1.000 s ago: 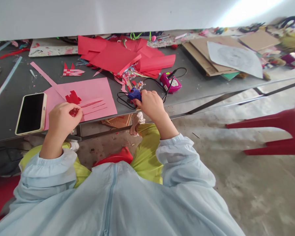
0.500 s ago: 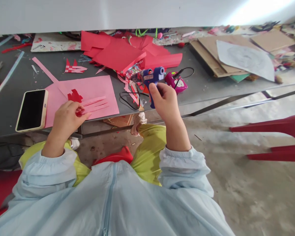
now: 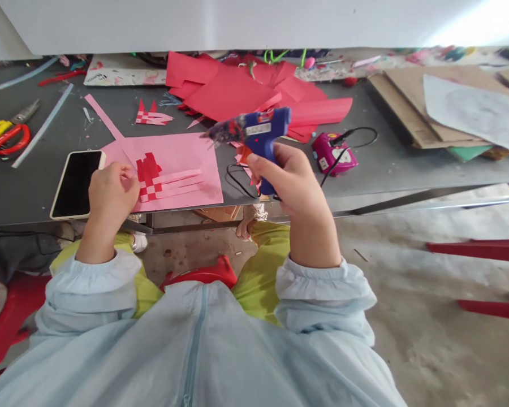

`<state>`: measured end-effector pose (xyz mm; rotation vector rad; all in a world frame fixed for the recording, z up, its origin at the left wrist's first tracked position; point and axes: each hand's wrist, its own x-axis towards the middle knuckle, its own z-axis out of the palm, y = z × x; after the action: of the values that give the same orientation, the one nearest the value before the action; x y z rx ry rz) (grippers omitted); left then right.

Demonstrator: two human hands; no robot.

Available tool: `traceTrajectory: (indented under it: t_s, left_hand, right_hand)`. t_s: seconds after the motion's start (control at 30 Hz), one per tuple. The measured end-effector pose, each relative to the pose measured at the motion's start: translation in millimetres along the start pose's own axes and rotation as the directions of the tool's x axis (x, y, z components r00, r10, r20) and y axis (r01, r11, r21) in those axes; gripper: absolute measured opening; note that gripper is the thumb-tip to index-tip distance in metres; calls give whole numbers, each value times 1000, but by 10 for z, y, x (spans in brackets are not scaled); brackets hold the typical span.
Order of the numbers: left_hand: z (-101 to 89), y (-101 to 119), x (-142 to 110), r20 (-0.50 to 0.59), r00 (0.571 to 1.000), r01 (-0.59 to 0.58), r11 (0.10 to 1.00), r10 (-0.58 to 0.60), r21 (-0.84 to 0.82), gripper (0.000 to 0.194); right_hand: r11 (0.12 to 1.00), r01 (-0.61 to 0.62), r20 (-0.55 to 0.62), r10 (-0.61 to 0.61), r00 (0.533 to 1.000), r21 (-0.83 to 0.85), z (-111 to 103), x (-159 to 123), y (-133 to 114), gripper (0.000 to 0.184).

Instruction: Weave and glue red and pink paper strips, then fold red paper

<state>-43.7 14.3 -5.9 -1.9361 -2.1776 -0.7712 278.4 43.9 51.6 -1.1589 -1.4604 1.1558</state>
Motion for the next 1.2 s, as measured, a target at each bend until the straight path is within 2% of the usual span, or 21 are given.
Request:
traceTrajectory:
  t_s: [0.1,0.2,0.3,0.4,0.5,0.6,0.73,1.0,1.2]
  left_hand:
    - [34,9,-3,12,1000,-24,1000,24,4,19]
    - [-3,51,8,37,991,-125,992,125,-1,24]
    - [-60,96,29,107,969,-224,974,225,-14,28]
    - [-85,124,45,175,944,-282,959,280,-13,32]
    - [-77,151,43,211,916,-359,932,342,50,34]
    - [-63,213,21,232,894,-420,898,384,132,29]
    - [-41,334,-24,219,904,-411,888,368,205,21]
    - [85,495,-88,118,945,-327,906,306,269,26]
    - [127,586,-102,85,969,-246,946,233,211,29]
  right_hand:
    - [993,-73,198,91,976,-96,164,92,2,27]
    - [986,-57,311,105,945,-160,315,179,103,28]
    - [991,-74,320,106,942,-108,418,232,230,30]
    - [988,-145,280,125,952,49,490,247,290,34]
    - [956,-191,223,141,965,221,554,250,280,42]
    - [938,-196,226,133,965,286,605,262,270,44]
    - [939,-187,261,111,959,287,648,282,316,48]
    - [947,-171,240,105,965,272,714,278,401,50]
    - [963,-155,234,102,967,220,701,255,405,50]
